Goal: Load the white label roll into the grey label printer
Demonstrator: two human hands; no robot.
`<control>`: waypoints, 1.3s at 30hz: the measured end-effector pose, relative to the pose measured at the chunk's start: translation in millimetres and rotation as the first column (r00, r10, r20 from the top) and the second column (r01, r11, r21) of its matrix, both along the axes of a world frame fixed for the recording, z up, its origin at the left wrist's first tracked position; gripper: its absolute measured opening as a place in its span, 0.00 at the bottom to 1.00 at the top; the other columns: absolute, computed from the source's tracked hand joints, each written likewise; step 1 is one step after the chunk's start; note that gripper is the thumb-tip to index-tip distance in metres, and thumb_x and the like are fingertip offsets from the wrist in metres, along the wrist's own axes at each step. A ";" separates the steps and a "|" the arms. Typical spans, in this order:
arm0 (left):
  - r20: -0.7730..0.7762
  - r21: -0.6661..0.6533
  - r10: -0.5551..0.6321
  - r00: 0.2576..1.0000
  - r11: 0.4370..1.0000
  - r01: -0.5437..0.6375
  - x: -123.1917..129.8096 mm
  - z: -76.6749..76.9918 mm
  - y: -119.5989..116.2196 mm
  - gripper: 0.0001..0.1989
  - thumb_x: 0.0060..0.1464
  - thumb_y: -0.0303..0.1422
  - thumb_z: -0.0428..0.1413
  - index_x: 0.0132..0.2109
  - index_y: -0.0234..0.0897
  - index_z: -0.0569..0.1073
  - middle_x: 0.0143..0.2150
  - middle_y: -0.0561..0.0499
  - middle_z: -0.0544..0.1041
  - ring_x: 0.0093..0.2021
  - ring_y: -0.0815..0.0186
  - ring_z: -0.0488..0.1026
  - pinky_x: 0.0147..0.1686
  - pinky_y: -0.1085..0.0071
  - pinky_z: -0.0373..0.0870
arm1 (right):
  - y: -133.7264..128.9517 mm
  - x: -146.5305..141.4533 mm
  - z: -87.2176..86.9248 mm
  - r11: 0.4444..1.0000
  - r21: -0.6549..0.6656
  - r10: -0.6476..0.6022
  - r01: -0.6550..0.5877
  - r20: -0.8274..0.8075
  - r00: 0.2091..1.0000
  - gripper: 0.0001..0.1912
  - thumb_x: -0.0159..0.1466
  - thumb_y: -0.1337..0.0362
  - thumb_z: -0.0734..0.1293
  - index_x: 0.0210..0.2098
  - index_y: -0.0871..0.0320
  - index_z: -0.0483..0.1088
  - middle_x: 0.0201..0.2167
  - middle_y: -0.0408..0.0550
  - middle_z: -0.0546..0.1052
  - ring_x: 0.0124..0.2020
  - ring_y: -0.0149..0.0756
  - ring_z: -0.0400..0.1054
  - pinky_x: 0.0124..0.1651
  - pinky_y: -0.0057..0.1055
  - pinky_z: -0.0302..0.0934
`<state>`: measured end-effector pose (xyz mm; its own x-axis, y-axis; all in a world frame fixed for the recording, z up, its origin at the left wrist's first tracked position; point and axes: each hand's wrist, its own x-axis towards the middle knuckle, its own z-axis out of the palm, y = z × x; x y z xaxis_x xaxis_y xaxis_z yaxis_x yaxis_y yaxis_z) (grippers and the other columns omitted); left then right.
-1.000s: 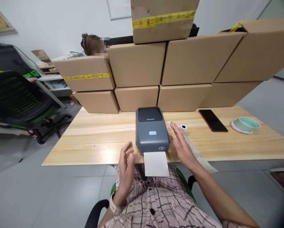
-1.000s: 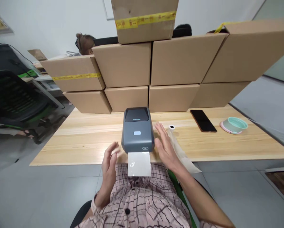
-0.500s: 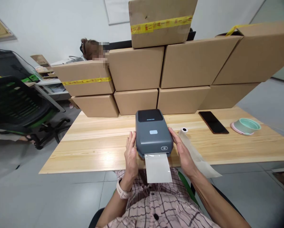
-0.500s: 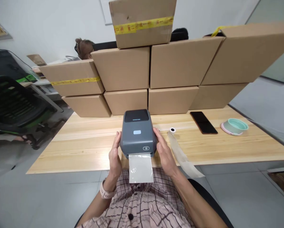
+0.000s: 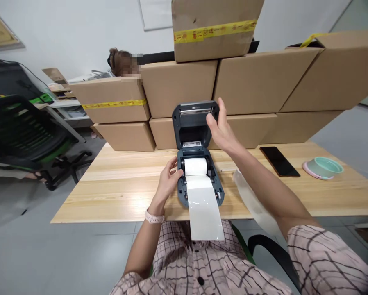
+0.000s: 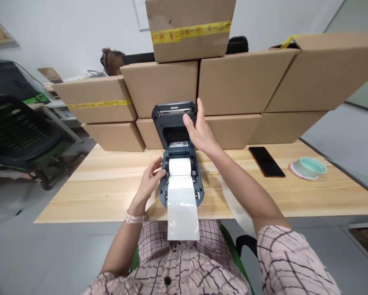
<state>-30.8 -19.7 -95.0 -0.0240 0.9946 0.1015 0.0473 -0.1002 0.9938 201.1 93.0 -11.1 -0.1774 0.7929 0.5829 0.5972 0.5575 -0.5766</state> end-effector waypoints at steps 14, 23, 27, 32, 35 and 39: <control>-0.706 -0.123 -0.085 0.703 0.992 -0.003 -0.7 31.8 1.7 0.32 0.55 0.35 0.54 0.66 0.32 0.70 0.27 0.52 0.77 0.31 0.59 0.75 0.34 0.67 0.63 | -61.9 -12.8 10.0 0.973 0.126 0.161 -0.192 0.220 0.962 0.27 0.70 0.55 0.64 0.66 0.50 0.61 0.61 0.54 0.75 0.61 0.53 0.71 0.63 0.52 0.67; -0.720 -0.084 -0.153 0.676 0.988 0.133 -3.0 30.9 5.9 0.25 0.55 0.31 0.51 0.59 0.32 0.72 0.24 0.53 0.73 0.26 0.61 0.69 0.29 0.68 0.58 | -23.9 -35.5 -34.6 0.840 -0.508 0.515 -0.188 0.642 0.567 0.64 0.51 0.58 0.78 0.78 0.57 0.42 0.56 0.63 0.80 0.52 0.59 0.79 0.50 0.47 0.72; -0.711 -0.088 -0.161 0.684 0.986 0.140 -4.0 30.5 6.0 0.25 0.55 0.31 0.51 0.60 0.32 0.72 0.26 0.52 0.74 0.27 0.61 0.70 0.31 0.68 0.59 | -19.5 -36.9 -32.0 0.800 -0.525 0.582 -0.289 0.566 0.583 0.66 0.48 0.59 0.78 0.78 0.56 0.42 0.60 0.62 0.78 0.53 0.57 0.78 0.53 0.49 0.73; -0.662 -0.087 -0.154 0.733 0.988 0.128 -4.2 24.7 4.9 0.30 0.56 0.33 0.51 0.66 0.31 0.68 0.24 0.54 0.72 0.27 0.60 0.68 0.32 0.67 0.60 | -29.3 11.9 7.2 0.700 -0.415 0.702 -0.581 0.249 0.667 0.60 0.51 0.57 0.78 0.77 0.51 0.48 0.71 0.52 0.67 0.65 0.51 0.69 0.66 0.46 0.66; -0.635 -0.065 -0.140 0.760 0.990 0.128 -4.5 21.1 4.5 0.29 0.56 0.33 0.51 0.65 0.33 0.70 0.23 0.56 0.69 0.26 0.63 0.65 0.32 0.68 0.59 | -36.0 53.7 26.1 0.733 -0.390 0.638 -0.558 0.109 0.762 0.59 0.50 0.54 0.80 0.75 0.49 0.52 0.69 0.51 0.69 0.64 0.53 0.70 0.67 0.50 0.64; -0.609 -0.057 -0.139 0.781 0.990 0.132 -3.9 18.5 4.7 0.29 0.55 0.32 0.51 0.64 0.32 0.70 0.23 0.56 0.69 0.25 0.64 0.64 0.33 0.68 0.60 | -39.5 92.2 11.3 0.769 -0.489 0.406 -0.413 -0.125 0.905 0.56 0.47 0.57 0.83 0.72 0.48 0.60 0.64 0.52 0.74 0.61 0.54 0.72 0.65 0.51 0.66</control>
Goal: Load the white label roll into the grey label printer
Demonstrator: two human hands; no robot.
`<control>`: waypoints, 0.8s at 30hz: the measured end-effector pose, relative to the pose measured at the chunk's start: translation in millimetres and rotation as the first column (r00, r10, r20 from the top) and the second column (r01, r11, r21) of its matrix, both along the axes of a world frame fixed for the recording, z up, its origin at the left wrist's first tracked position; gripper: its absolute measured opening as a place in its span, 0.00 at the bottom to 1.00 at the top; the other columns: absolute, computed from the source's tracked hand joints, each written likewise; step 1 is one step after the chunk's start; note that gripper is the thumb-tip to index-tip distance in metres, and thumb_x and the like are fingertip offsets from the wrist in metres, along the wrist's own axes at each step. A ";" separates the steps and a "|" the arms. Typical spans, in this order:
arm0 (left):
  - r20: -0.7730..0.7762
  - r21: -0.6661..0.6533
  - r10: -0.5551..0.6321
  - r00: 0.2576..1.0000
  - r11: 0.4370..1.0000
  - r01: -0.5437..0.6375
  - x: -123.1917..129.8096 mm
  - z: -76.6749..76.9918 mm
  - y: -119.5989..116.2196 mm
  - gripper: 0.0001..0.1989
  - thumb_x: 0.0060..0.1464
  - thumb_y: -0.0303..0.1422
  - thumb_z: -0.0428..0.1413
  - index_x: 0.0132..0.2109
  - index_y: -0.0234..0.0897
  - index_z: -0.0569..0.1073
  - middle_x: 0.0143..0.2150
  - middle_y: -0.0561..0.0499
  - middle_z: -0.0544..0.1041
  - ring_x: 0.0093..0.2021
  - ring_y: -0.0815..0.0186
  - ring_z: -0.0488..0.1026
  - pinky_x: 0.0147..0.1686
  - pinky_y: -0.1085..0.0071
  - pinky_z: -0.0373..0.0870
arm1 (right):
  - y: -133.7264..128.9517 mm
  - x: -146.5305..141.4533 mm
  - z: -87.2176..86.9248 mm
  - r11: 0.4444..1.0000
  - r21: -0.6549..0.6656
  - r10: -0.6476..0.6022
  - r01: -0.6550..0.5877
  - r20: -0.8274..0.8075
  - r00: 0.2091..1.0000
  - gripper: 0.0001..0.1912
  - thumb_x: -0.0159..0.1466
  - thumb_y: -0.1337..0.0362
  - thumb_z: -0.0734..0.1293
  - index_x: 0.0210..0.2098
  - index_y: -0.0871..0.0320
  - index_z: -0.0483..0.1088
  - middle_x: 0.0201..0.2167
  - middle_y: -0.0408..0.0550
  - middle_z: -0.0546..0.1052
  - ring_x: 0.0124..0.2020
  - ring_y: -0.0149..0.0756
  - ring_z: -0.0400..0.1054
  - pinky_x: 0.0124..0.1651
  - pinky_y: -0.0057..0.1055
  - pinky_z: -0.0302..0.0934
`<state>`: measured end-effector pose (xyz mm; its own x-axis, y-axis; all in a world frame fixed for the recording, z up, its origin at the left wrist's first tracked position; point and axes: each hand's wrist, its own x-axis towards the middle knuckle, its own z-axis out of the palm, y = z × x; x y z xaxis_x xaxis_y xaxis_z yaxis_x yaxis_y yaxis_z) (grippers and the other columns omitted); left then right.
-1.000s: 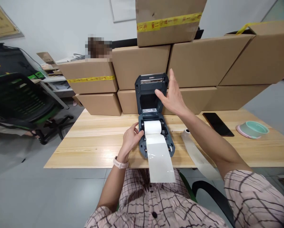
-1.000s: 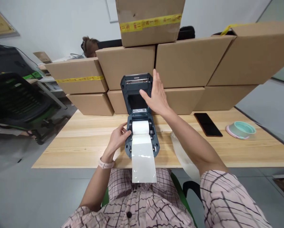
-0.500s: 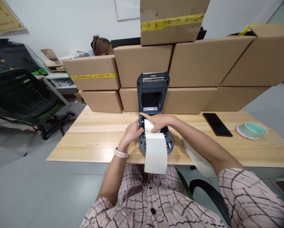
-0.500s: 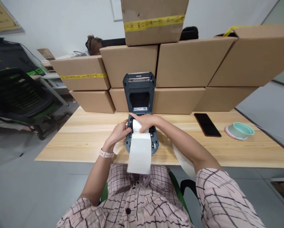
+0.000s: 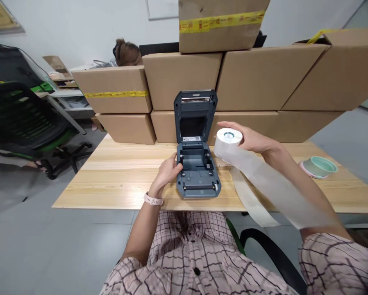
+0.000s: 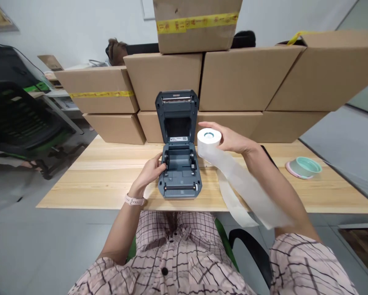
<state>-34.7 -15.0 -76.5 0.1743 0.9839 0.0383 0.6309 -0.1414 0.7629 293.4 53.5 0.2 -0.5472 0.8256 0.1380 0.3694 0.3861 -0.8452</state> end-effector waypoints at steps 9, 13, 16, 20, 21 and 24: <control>0.078 -0.012 0.023 0.997 1.000 -0.022 1.6 -3.4 -0.2 0.30 0.54 0.31 0.52 0.65 0.31 0.70 0.21 0.59 0.66 0.24 0.66 0.62 0.31 0.70 0.58 | 22.4 -5.1 -88.7 0.892 -0.363 -0.342 0.268 -0.154 0.927 0.56 0.44 0.63 0.80 0.70 0.51 0.60 0.55 0.52 0.79 0.56 0.52 0.74 0.59 0.46 0.70; 0.099 -0.025 0.032 0.995 0.999 -0.030 1.1 -4.8 -0.2 0.32 0.54 0.31 0.52 0.67 0.30 0.68 0.21 0.59 0.65 0.24 0.66 0.62 0.31 0.71 0.58 | 26.8 -4.4 -102.8 0.890 -0.366 -0.340 0.271 -0.139 0.930 0.57 0.45 0.63 0.81 0.71 0.53 0.57 0.60 0.55 0.77 0.63 0.54 0.70 0.66 0.50 0.65; 0.119 -0.035 0.035 0.992 0.999 -0.031 1.0 -5.7 -0.2 0.33 0.55 0.31 0.52 0.68 0.30 0.67 0.20 0.60 0.65 0.24 0.67 0.62 0.31 0.71 0.58 | 23.1 23.1 -104.3 0.910 -0.375 -0.265 0.176 -0.201 0.943 0.56 0.49 0.61 0.80 0.73 0.47 0.54 0.69 0.53 0.69 0.71 0.52 0.62 0.70 0.49 0.61; 0.127 -0.035 0.038 0.991 0.999 -0.033 1.1 -6.3 -0.6 0.34 0.56 0.32 0.52 0.69 0.30 0.66 0.21 0.60 0.65 0.24 0.67 0.61 0.31 0.71 0.57 | 0.3 81.3 -109.2 0.912 -0.407 -0.181 0.059 -0.270 0.946 0.46 0.54 0.59 0.77 0.70 0.45 0.61 0.73 0.52 0.63 0.74 0.50 0.57 0.73 0.51 0.57; 0.129 -0.032 0.036 0.991 0.999 -0.032 1.1 -6.4 -0.8 0.33 0.56 0.32 0.52 0.69 0.30 0.67 0.21 0.60 0.65 0.24 0.67 0.61 0.30 0.71 0.57 | -8.4 92.4 -111.4 0.903 -0.428 -0.164 0.049 -0.237 0.958 0.45 0.54 0.59 0.77 0.69 0.45 0.62 0.73 0.53 0.64 0.74 0.51 0.56 0.72 0.51 0.58; 0.134 -0.023 0.023 0.991 1.000 -0.020 0.9 -6.6 -1.4 0.33 0.56 0.32 0.52 0.68 0.31 0.67 0.21 0.60 0.64 0.23 0.68 0.60 0.30 0.71 0.56 | -33.6 102.7 -117.5 0.890 -0.455 -0.090 0.029 -0.114 0.989 0.44 0.56 0.56 0.78 0.69 0.44 0.63 0.74 0.52 0.61 0.76 0.51 0.51 0.68 0.48 0.63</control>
<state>-33.8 -16.4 -83.1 0.1481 0.9882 0.0383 0.5249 -0.1113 0.8438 396.1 19.8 -117.3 -0.4977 0.8460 -0.1912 0.2566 -0.0670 -0.9642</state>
